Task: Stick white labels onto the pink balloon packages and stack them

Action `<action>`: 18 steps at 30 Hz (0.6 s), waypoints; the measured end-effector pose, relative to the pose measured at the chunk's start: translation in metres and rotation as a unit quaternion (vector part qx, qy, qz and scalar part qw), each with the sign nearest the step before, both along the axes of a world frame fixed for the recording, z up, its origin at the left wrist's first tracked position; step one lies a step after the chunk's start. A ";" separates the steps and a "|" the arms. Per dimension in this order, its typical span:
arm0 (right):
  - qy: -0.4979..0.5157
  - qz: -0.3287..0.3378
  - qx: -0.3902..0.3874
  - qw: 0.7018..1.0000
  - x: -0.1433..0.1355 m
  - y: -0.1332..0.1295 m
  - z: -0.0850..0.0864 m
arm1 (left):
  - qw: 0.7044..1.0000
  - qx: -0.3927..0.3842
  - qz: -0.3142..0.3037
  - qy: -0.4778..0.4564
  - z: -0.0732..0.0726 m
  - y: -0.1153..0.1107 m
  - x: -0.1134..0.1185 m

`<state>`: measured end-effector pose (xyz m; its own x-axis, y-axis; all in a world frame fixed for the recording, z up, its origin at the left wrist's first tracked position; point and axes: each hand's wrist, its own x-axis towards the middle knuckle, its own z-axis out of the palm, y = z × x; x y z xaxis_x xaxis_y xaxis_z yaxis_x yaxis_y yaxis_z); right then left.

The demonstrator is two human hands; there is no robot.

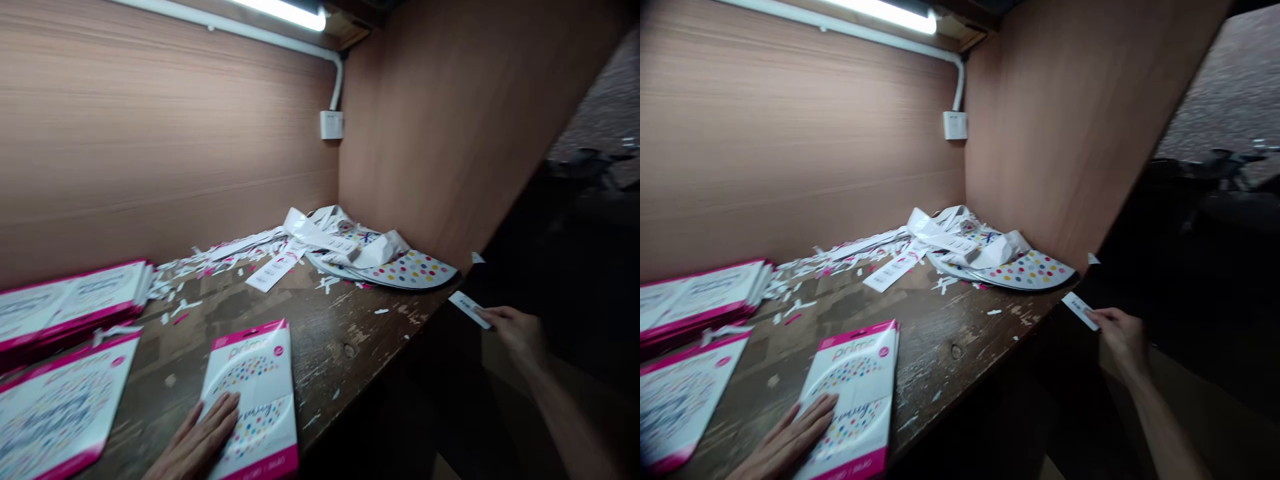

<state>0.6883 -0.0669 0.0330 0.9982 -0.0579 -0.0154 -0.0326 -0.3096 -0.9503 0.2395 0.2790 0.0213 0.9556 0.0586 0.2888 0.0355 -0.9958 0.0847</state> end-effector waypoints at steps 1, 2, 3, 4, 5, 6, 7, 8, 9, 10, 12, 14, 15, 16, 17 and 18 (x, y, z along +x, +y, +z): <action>-0.002 0.021 -0.007 1.000 -0.009 0.004 0.010 | 1.000 -0.011 0.011 0.026 0.007 -0.006 -0.001; 0.002 0.053 -0.005 0.999 -0.020 0.013 0.018 | 0.999 -0.029 0.023 0.028 0.014 -0.012 -0.001; 0.012 0.078 0.016 0.997 -0.032 0.026 0.026 | 0.998 -0.053 0.021 0.039 0.020 -0.018 -0.001; 0.026 0.120 0.041 0.992 -0.046 0.043 0.032 | 0.994 -0.086 0.033 0.059 0.024 -0.023 0.000; 0.037 0.174 0.055 0.983 -0.062 0.063 0.037 | 0.990 -0.112 0.043 0.074 0.027 -0.027 0.001; 0.052 0.243 0.054 0.967 -0.081 0.085 0.042 | 0.987 -0.130 0.047 0.084 0.029 -0.029 0.002; 0.066 0.327 0.041 0.942 -0.101 0.108 0.046 | 0.984 -0.144 0.055 0.089 0.030 -0.031 0.002; 0.075 0.411 0.022 0.908 -0.123 0.131 0.050 | 0.982 -0.152 0.060 0.091 0.030 -0.032 0.002; 0.092 0.495 0.000 0.864 -0.145 0.153 0.052 | 0.981 -0.157 0.065 0.090 0.029 -0.033 0.002; 0.119 0.562 -0.021 0.818 -0.166 0.173 0.054 | 0.981 -0.159 0.071 0.088 0.028 -0.035 0.002; 0.175 0.619 -0.044 0.764 -0.200 0.206 0.053 | 0.981 -0.158 0.082 0.076 0.025 -0.037 0.001; 0.221 0.628 -0.056 0.745 -0.221 0.229 0.047 | 0.981 -0.158 0.091 0.059 0.024 -0.040 0.001; 0.232 0.626 -0.062 0.742 -0.227 0.238 0.042 | 0.981 -0.161 0.094 0.055 0.024 -0.041 0.001; 0.236 0.623 -0.069 0.742 -0.230 0.244 0.038 | 0.980 -0.164 0.095 0.055 0.025 -0.042 0.002; 0.234 0.622 -0.077 0.743 -0.232 0.249 0.034 | 0.979 -0.168 0.096 0.058 0.027 -0.043 0.002; 0.229 0.623 -0.088 0.743 -0.232 0.252 0.030 | 0.979 -0.170 0.096 0.063 0.028 -0.043 0.003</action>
<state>0.4559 0.1851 0.0630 0.1708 0.8651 -0.4716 0.0749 -0.4886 -0.8693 0.2424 0.2359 0.0496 0.9443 0.3129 0.1017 0.2509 -0.8849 0.3924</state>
